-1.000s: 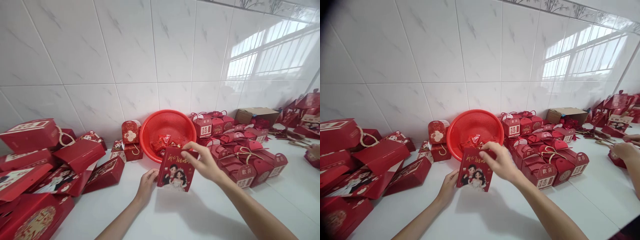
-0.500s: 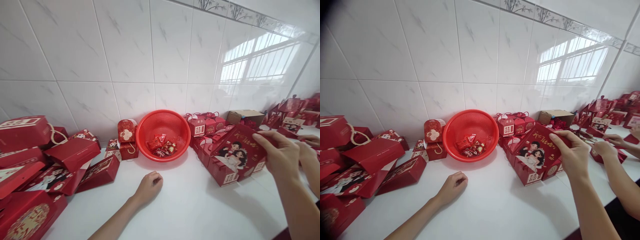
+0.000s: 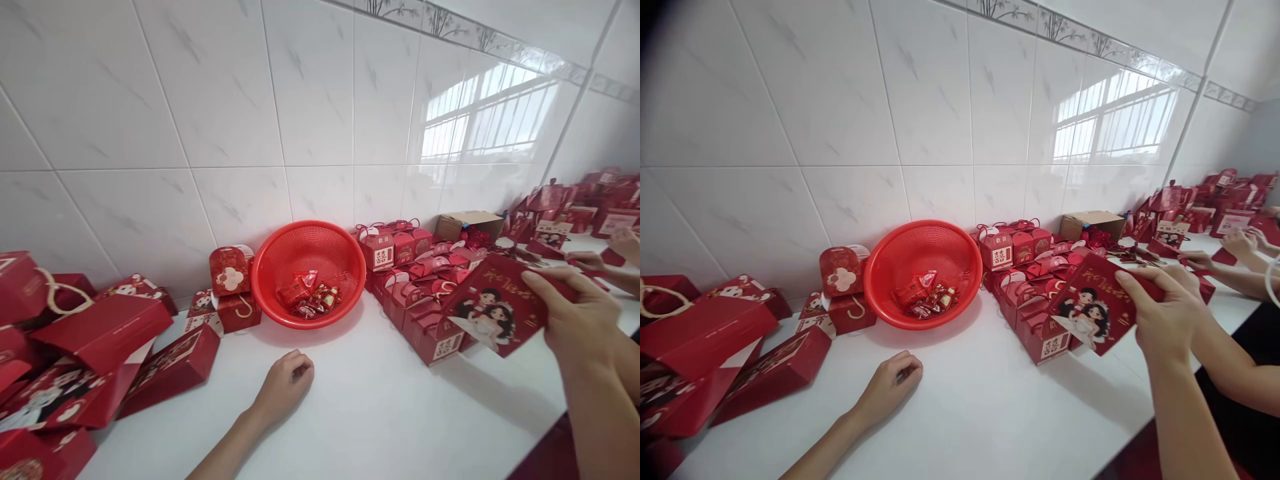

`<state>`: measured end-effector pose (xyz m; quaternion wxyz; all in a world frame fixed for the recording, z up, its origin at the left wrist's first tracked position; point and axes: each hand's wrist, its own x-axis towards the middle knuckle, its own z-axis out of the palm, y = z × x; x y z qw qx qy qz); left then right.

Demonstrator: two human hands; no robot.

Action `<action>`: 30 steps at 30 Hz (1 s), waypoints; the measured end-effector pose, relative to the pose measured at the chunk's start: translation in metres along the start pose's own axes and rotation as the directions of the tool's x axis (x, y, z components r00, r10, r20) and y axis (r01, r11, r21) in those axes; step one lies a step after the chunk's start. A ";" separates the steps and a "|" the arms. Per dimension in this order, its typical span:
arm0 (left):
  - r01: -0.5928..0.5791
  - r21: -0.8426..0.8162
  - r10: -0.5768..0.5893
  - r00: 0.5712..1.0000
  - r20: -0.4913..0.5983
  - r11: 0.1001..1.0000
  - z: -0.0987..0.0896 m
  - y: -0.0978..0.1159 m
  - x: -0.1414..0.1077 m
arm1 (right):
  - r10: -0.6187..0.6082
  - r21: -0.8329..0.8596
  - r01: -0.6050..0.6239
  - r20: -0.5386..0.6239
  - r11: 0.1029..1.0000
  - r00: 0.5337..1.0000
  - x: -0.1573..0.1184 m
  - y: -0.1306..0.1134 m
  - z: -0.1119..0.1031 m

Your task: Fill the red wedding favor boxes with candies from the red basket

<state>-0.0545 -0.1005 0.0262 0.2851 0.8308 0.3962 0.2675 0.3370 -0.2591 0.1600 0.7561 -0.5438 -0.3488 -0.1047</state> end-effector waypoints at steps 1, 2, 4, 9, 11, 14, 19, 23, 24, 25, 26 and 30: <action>-0.001 0.004 0.001 1.000 0.003 1.000 0.000 0.000 0.000 | 0.031 -0.009 -0.032 -0.033 0.999 0.999 -0.001 -0.001 0.007; -0.002 0.008 0.002 1.000 0.006 1.000 0.000 -0.001 0.000 | 0.055 0.006 -0.055 -0.049 0.998 0.997 -0.002 -0.002 0.016; -0.004 0.006 0.004 1.000 0.008 1.000 -0.001 -0.001 0.000 | 0.095 0.058 -0.094 -0.028 0.994 0.995 -0.006 -0.004 0.034; -0.011 -0.093 0.006 0.999 -0.045 0.996 0.000 0.002 -0.003 | 0.117 0.112 -0.152 0.274 0.982 0.955 -0.035 -0.009 0.085; -0.051 -0.226 0.028 0.994 -0.102 0.973 0.005 0.006 -0.005 | 0.091 0.123 -0.162 0.451 0.979 0.888 -0.056 -0.011 0.107; -0.111 -0.452 0.067 0.991 -0.112 0.885 0.013 0.012 -0.008 | 0.061 0.131 -0.213 0.703 0.968 0.709 -0.092 -0.012 0.137; -0.024 -0.584 0.028 1.000 -0.001 0.812 0.019 0.019 -0.010 | 0.051 0.113 -0.290 0.863 0.950 0.503 -0.133 -0.001 0.159; 0.015 -0.592 -0.010 1.000 0.012 0.806 0.017 0.026 -0.010 | 0.142 0.062 -0.386 0.866 0.921 0.479 -0.141 0.010 0.154; 0.017 -0.593 -0.009 1.000 0.016 0.805 0.017 0.027 -0.010 | 0.158 0.061 -0.394 0.852 0.917 0.499 -0.141 0.011 0.152; 0.018 -0.595 -0.012 1.000 0.014 0.803 0.016 0.027 -0.010 | 0.170 0.060 -0.402 0.842 0.914 0.512 -0.141 0.013 0.151; 0.020 -0.599 -0.020 1.000 0.008 0.801 0.016 0.027 -0.011 | 0.178 0.061 -0.416 0.841 0.907 0.510 -0.142 0.014 0.149; 0.042 -0.627 -0.083 0.996 -0.035 0.778 0.017 0.025 -0.013 | 0.176 0.061 -0.531 0.907 0.845 0.383 -0.146 0.018 0.146</action>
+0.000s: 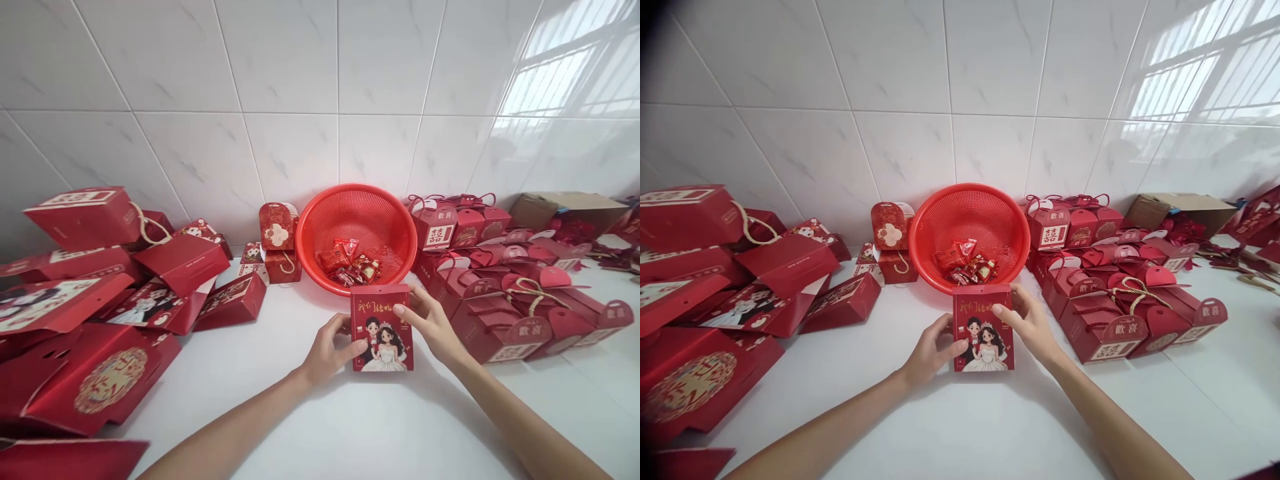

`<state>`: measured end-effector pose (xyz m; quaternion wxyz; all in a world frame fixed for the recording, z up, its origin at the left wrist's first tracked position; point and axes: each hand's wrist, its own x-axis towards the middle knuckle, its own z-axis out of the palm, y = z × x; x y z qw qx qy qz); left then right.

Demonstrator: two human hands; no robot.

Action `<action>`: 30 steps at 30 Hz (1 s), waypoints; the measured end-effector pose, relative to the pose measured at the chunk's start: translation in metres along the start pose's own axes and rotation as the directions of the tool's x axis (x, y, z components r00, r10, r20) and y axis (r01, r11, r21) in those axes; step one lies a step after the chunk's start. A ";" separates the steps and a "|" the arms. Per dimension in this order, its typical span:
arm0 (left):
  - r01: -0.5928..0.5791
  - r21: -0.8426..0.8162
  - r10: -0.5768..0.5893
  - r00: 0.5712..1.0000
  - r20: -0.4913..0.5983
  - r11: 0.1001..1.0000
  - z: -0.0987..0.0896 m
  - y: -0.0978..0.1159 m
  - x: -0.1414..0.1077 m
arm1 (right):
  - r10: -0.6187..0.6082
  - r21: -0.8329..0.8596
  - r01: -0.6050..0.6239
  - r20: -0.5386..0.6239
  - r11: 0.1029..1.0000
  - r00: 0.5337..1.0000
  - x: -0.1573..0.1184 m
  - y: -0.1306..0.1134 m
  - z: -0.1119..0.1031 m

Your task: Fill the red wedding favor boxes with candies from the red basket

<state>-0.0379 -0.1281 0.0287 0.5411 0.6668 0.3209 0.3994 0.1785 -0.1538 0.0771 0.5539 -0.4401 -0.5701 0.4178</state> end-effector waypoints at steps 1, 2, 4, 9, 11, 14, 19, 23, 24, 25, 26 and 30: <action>0.004 -0.008 -0.004 1.000 -0.018 1.000 0.000 -0.001 0.000 | 0.008 0.013 -0.008 0.028 1.000 1.000 -0.001 0.001 0.001; 0.004 -0.015 -0.005 0.999 -0.036 1.000 -0.001 -0.002 -0.001 | 0.008 0.014 -0.009 0.043 1.000 0.999 -0.002 0.002 0.003; 0.005 -0.025 -0.007 0.998 -0.060 1.000 -0.001 -0.004 -0.001 | 0.009 0.005 -0.009 0.052 1.000 0.999 -0.004 0.003 0.006; -0.020 -0.132 0.013 0.998 -0.054 0.991 -0.004 -0.001 0.000 | 0.013 -0.013 -0.012 0.069 1.000 0.998 -0.007 0.002 0.011; -0.044 -0.211 0.028 0.996 -0.080 0.977 -0.006 0.003 0.002 | 0.017 -0.011 -0.016 0.096 1.000 0.995 -0.009 0.003 0.012; -0.032 -0.284 -0.007 0.991 -0.135 0.958 -0.008 0.014 0.005 | 0.036 0.015 -0.039 0.139 0.999 0.990 -0.013 0.005 0.014; -0.010 -0.214 -0.032 0.981 -0.192 0.977 -0.008 0.032 0.005 | 0.031 0.001 -0.031 0.159 1.000 0.987 -0.015 0.007 0.017; -0.013 -0.127 -0.010 0.983 -0.183 0.992 -0.006 0.040 0.003 | -0.003 -0.008 0.005 0.144 1.000 0.990 -0.015 0.005 0.017; -0.015 -0.109 -0.003 0.986 -0.164 0.994 -0.006 0.041 0.003 | -0.013 -0.004 0.014 0.135 1.000 0.991 -0.014 0.004 0.016; -0.014 -0.091 0.002 0.990 -0.139 0.996 -0.006 0.042 0.002 | -0.022 -0.002 0.023 0.116 1.000 0.993 -0.014 0.002 0.015; -0.013 -0.071 0.005 0.994 -0.113 0.997 -0.005 0.043 0.000 | -0.031 -0.005 0.032 0.091 0.999 0.995 -0.014 0.001 0.013; -0.046 0.035 0.048 0.998 -0.042 0.998 -0.002 0.045 -0.005 | -0.073 -0.059 0.074 0.016 0.995 0.997 -0.015 -0.006 0.008</action>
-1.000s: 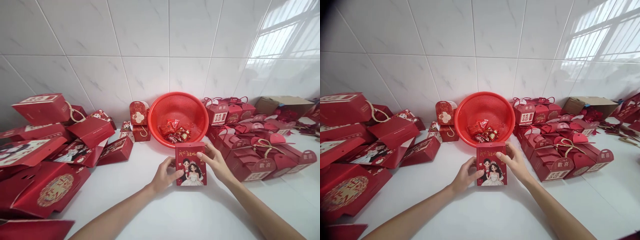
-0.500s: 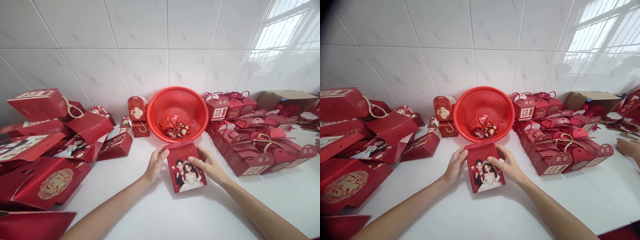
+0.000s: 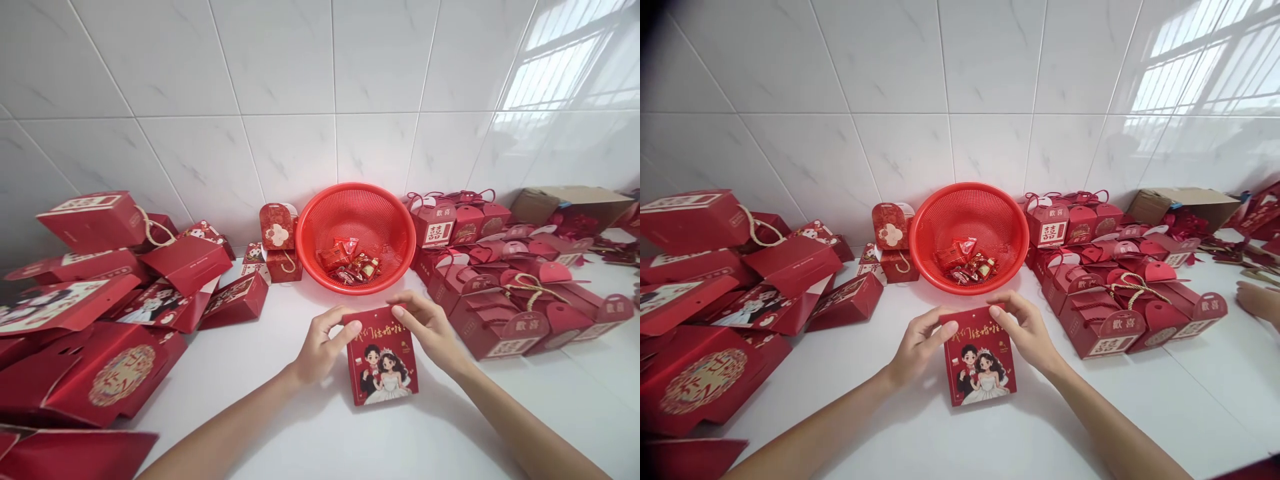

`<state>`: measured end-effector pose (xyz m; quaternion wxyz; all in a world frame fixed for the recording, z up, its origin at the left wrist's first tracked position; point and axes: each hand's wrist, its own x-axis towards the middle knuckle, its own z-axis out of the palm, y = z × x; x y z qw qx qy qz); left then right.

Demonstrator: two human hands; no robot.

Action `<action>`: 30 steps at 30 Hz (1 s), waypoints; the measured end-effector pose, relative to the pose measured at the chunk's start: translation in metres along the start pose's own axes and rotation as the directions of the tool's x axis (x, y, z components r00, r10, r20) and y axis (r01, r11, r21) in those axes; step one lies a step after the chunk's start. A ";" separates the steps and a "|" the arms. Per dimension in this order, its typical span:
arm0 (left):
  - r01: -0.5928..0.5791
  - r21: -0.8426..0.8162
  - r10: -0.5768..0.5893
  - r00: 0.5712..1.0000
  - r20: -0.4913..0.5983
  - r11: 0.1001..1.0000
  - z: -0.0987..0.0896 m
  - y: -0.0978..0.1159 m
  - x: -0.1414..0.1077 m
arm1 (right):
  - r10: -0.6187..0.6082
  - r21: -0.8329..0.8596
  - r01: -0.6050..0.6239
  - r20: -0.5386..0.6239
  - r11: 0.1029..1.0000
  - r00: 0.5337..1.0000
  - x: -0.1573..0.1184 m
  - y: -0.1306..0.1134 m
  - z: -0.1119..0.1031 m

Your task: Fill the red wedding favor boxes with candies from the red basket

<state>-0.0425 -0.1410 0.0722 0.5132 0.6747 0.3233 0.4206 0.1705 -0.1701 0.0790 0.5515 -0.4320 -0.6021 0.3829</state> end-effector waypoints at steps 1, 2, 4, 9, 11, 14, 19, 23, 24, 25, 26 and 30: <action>-0.014 0.005 0.014 1.000 0.015 1.000 0.000 0.000 -0.001 | -0.018 -0.020 0.018 -0.004 1.000 1.000 0.000 -0.001 -0.001; -0.027 -0.005 0.027 0.999 0.027 1.000 0.000 -0.001 -0.001 | -0.039 -0.041 0.038 -0.016 0.998 0.999 -0.001 -0.002 -0.002; -0.052 -0.054 0.053 0.998 0.018 0.997 -0.002 -0.004 0.000 | -0.087 -0.081 0.080 -0.094 0.994 0.992 -0.001 -0.004 -0.005; 0.022 -0.004 -0.022 0.981 -0.194 1.000 -0.007 -0.023 0.006 | -0.169 -0.111 0.135 -0.421 0.985 0.891 0.005 -0.005 -0.018; 0.103 0.018 -0.097 0.972 -0.216 0.995 -0.007 -0.032 0.007 | -0.183 -0.122 0.141 -0.478 0.982 0.859 0.008 -0.004 -0.023; 0.167 -0.008 -0.166 0.974 -0.153 0.986 -0.005 -0.042 0.005 | -0.161 -0.092 0.133 -0.492 0.987 0.856 0.011 -0.003 -0.026; 0.038 0.013 -0.039 0.998 0.057 0.999 0.002 -0.049 0.001 | -0.134 -0.048 0.126 -0.429 0.991 0.893 0.008 0.003 -0.016; 0.034 0.020 -0.037 0.984 0.175 0.999 0.005 -0.049 0.000 | -0.096 -0.011 0.099 -0.366 0.995 0.926 0.006 0.006 -0.010; 0.034 0.015 -0.036 0.983 0.179 0.999 0.006 -0.048 0.000 | -0.081 0.004 0.089 -0.360 0.996 0.929 0.006 0.007 -0.009; 0.031 0.009 -0.032 0.983 0.179 0.999 0.007 -0.048 0.000 | -0.066 0.023 0.079 -0.355 0.997 0.933 0.006 0.008 -0.008; 0.028 0.001 -0.028 0.983 0.184 1.000 0.007 -0.048 0.000 | -0.054 0.042 0.073 -0.352 0.996 0.934 0.005 0.009 -0.007; 0.033 -0.034 -0.025 0.973 0.227 0.999 0.008 -0.048 0.000 | -0.048 0.085 0.080 -0.326 0.993 0.944 0.006 0.010 -0.006</action>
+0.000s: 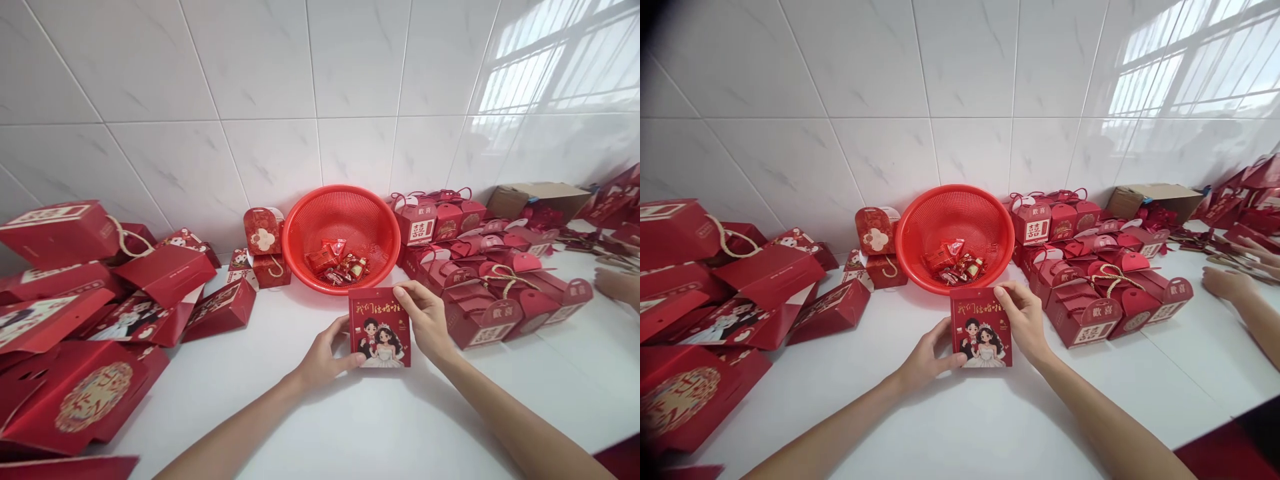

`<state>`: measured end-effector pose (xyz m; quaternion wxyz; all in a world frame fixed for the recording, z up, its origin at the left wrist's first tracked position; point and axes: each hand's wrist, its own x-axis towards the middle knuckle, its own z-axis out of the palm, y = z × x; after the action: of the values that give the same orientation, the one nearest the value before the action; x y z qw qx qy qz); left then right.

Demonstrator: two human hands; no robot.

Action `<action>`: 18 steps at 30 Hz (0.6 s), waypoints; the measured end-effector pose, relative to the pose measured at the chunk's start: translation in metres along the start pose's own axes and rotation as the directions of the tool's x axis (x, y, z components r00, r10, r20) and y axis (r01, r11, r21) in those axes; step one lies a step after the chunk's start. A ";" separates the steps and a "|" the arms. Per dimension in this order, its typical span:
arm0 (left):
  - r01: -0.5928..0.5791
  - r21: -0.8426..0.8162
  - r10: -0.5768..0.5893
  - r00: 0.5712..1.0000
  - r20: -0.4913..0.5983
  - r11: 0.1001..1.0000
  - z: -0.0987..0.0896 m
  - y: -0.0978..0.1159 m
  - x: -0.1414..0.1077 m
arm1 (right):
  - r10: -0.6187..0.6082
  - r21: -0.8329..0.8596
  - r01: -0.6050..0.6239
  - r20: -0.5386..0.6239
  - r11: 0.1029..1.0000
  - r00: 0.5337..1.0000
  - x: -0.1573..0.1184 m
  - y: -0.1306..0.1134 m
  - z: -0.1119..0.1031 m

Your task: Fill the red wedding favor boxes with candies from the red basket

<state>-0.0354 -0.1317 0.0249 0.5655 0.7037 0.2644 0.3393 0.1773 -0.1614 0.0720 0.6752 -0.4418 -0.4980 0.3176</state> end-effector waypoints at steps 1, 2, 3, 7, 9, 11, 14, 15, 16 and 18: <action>0.004 -0.003 -0.004 1.000 -0.010 1.000 0.000 0.000 0.000 | 0.001 0.000 -0.001 0.021 1.000 1.000 0.001 0.000 -0.001; 0.010 -0.004 -0.010 1.000 -0.030 1.000 0.000 -0.001 0.000 | 0.003 -0.008 -0.003 0.050 1.000 0.999 0.003 -0.001 -0.003; 0.013 -0.004 -0.014 0.998 -0.056 1.000 0.000 -0.001 0.001 | 0.004 -0.024 -0.003 0.082 1.000 0.997 0.005 -0.002 -0.005; -0.014 0.007 0.015 0.984 -0.175 1.000 0.000 -0.001 0.002 | -0.045 -0.158 0.077 0.195 0.985 0.980 0.015 -0.005 -0.016; -0.027 0.036 0.035 0.968 -0.247 0.999 0.001 -0.001 0.002 | -0.098 -0.233 0.153 0.233 0.961 0.968 0.018 -0.005 -0.019; -0.022 0.066 0.041 0.953 -0.301 0.998 0.001 -0.002 0.002 | -0.145 -0.291 0.226 0.275 0.930 0.951 0.019 -0.005 -0.020; 0.010 0.081 0.019 0.936 -0.352 0.997 0.000 -0.007 0.003 | -0.220 -0.363 0.327 0.305 0.872 0.926 0.018 -0.007 -0.021; 0.029 0.079 0.003 0.926 -0.377 0.996 -0.001 -0.009 0.004 | -0.256 -0.385 0.353 0.282 0.853 0.925 0.018 -0.009 -0.022; 0.050 0.074 -0.016 0.915 -0.404 0.996 -0.002 -0.011 0.004 | -0.293 -0.406 0.368 0.236 0.836 0.926 0.019 -0.010 -0.024; 0.084 0.064 -0.048 0.897 -0.438 0.994 -0.004 -0.014 0.006 | -0.360 -0.432 0.364 0.093 0.825 0.928 0.022 -0.013 -0.031</action>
<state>-0.0345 -0.1222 0.0128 0.4739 0.6230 0.4215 0.4579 0.2131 -0.1564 0.0891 0.6032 -0.4798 -0.6339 0.0641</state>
